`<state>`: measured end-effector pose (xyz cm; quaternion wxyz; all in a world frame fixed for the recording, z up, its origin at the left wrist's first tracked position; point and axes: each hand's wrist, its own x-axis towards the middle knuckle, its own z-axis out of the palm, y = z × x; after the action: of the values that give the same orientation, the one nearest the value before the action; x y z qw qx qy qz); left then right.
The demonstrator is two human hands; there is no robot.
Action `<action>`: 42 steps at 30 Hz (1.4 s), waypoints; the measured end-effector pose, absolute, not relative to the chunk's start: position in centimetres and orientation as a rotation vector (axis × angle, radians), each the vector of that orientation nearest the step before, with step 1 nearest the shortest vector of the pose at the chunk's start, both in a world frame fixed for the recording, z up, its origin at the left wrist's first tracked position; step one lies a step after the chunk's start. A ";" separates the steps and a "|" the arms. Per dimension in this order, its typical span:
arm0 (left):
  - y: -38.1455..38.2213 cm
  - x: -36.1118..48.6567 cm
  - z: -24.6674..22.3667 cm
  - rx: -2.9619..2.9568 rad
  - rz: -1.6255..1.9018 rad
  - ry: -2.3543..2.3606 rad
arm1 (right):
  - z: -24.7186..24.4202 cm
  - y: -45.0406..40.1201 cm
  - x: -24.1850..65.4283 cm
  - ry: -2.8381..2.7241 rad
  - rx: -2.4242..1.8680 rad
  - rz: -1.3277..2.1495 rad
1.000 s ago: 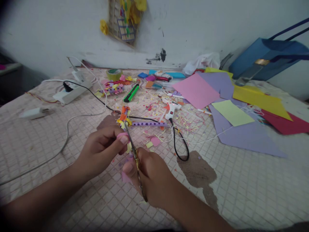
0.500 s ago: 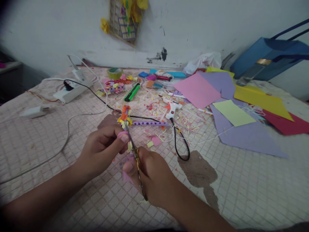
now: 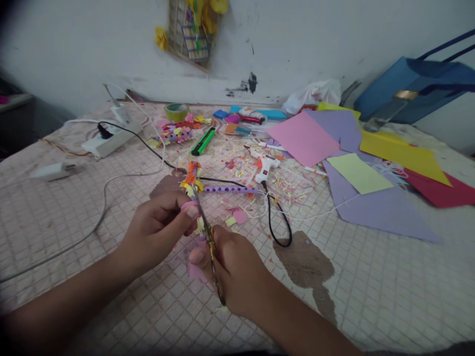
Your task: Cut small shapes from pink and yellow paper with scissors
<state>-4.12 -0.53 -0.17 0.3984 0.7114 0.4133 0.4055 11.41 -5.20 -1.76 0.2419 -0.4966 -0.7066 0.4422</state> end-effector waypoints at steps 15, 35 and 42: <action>-0.5 -4.1 -0.1 1.818 1.047 1.038 | -2.1 -5.2 11.3 -1.909 -1.351 1.248; 0.6 -5.1 1.0 1.863 0.863 0.895 | -1.0 -5.8 11.4 -2.007 -1.356 1.151; 0.9 -5.5 1.1 1.857 0.808 0.835 | -0.8 -5.9 11.3 -1.962 -1.284 1.223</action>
<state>-5.55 0.94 1.11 0.4581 0.7536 0.3388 0.3278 11.29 -5.89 -0.76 0.2458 -0.4707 -0.7192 0.4482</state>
